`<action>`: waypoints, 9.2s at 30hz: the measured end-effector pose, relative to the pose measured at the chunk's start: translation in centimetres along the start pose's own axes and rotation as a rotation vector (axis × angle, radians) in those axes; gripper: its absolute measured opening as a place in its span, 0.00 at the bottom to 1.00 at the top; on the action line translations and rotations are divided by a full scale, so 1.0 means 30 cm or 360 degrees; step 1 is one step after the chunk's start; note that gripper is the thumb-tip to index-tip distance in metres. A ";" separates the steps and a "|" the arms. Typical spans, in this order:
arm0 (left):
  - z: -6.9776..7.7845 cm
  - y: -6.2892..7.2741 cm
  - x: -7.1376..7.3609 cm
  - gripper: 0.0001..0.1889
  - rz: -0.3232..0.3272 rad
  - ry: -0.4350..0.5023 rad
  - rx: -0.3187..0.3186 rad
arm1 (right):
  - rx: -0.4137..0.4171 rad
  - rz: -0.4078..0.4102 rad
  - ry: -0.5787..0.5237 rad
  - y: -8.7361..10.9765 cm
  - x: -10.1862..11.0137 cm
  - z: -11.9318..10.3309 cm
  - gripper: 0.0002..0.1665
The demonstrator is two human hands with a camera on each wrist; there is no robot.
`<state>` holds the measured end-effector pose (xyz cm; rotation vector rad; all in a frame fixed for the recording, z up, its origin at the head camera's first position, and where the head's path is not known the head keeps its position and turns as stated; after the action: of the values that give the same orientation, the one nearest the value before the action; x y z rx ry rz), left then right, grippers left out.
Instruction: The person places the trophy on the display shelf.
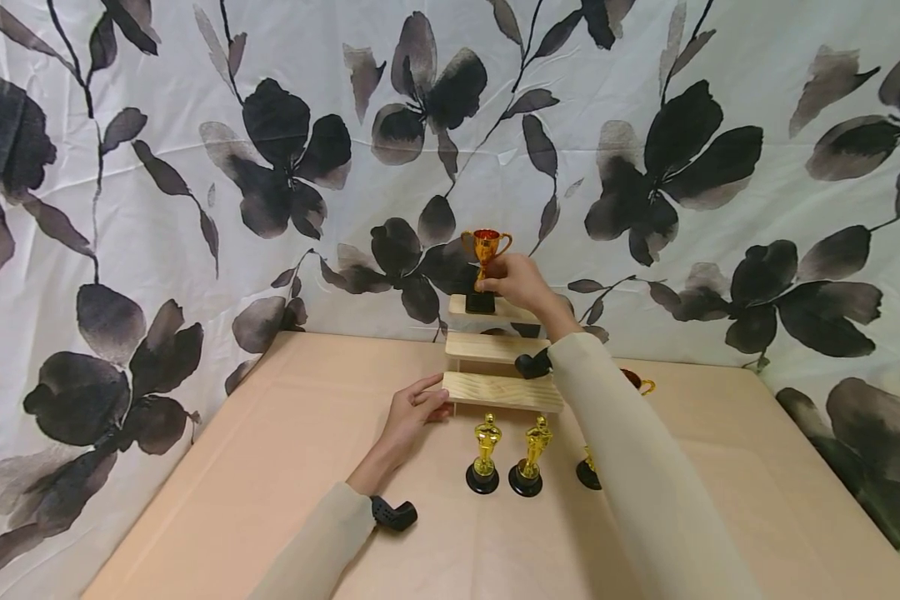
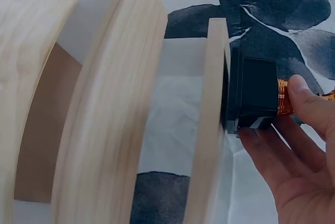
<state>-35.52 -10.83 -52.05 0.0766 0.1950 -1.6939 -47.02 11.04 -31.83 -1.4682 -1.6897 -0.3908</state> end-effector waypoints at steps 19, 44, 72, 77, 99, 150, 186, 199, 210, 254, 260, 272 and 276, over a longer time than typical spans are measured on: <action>0.005 -0.005 -0.005 0.25 -0.0008 -0.0024 0.0000 | -0.0073 -0.0046 -0.0073 -0.003 -0.003 0.024 0.26; 0.005 0.004 -0.004 0.26 0.0008 -0.0022 -0.0010 | -0.0077 0.0019 -0.0227 0.176 0.164 0.053 0.27; 0.006 -0.001 -0.008 0.24 0.0021 -0.0030 0.0015 | -0.0019 0.0227 -0.0025 0.522 0.287 0.161 0.25; 0.006 0.000 -0.008 0.24 0.0026 -0.0043 0.0009 | -0.0044 0.0296 -0.0023 0.598 0.308 0.200 0.24; 0.005 0.003 -0.010 0.24 0.0036 -0.0066 0.0010 | -0.0178 0.0266 -0.0183 0.805 0.308 0.413 0.32; 0.014 0.006 -0.006 0.25 0.0015 -0.0043 0.0020 | -0.0464 -0.0098 -0.0537 0.795 0.161 0.539 0.34; 0.007 0.003 -0.006 0.25 0.0011 -0.0032 0.0002 | -0.0428 -0.0063 -0.0553 0.792 0.157 0.540 0.28; 0.006 0.002 -0.006 0.25 0.0015 -0.0025 0.0018 | -0.0385 0.0000 -0.0559 0.788 0.172 0.518 0.28; 0.009 0.004 -0.006 0.24 0.0024 -0.0060 0.0012 | -0.0298 0.0046 -0.0584 0.783 0.182 0.493 0.26; 0.011 0.006 -0.010 0.25 0.0026 -0.0041 0.0030 | -0.0261 0.0061 -0.0505 0.735 0.246 0.401 0.28; 0.009 0.005 -0.009 0.26 0.0014 -0.0040 0.0019 | -0.0252 0.0059 -0.0493 0.704 0.249 0.378 0.27; 0.013 0.001 -0.006 0.25 0.0014 -0.0031 0.0028 | -0.0243 0.0064 -0.0455 0.652 0.256 0.338 0.26; 0.015 0.002 -0.007 0.25 0.0014 -0.0028 0.0028 | -0.0256 0.0055 -0.0443 0.641 0.264 0.318 0.27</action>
<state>-35.41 -10.72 -51.59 0.0755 0.1660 -1.6872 -32.64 28.04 -37.02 -1.7321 -1.8824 -0.3207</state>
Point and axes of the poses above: each hand's wrist, its own y-axis away from the middle knuckle, its own x-axis out of the back of the hand, z = x × y, the point moved 1 cm from there along -y, towards the middle knuckle, and after that the axes turned 2 degrees about z, right-handed, at the moved point
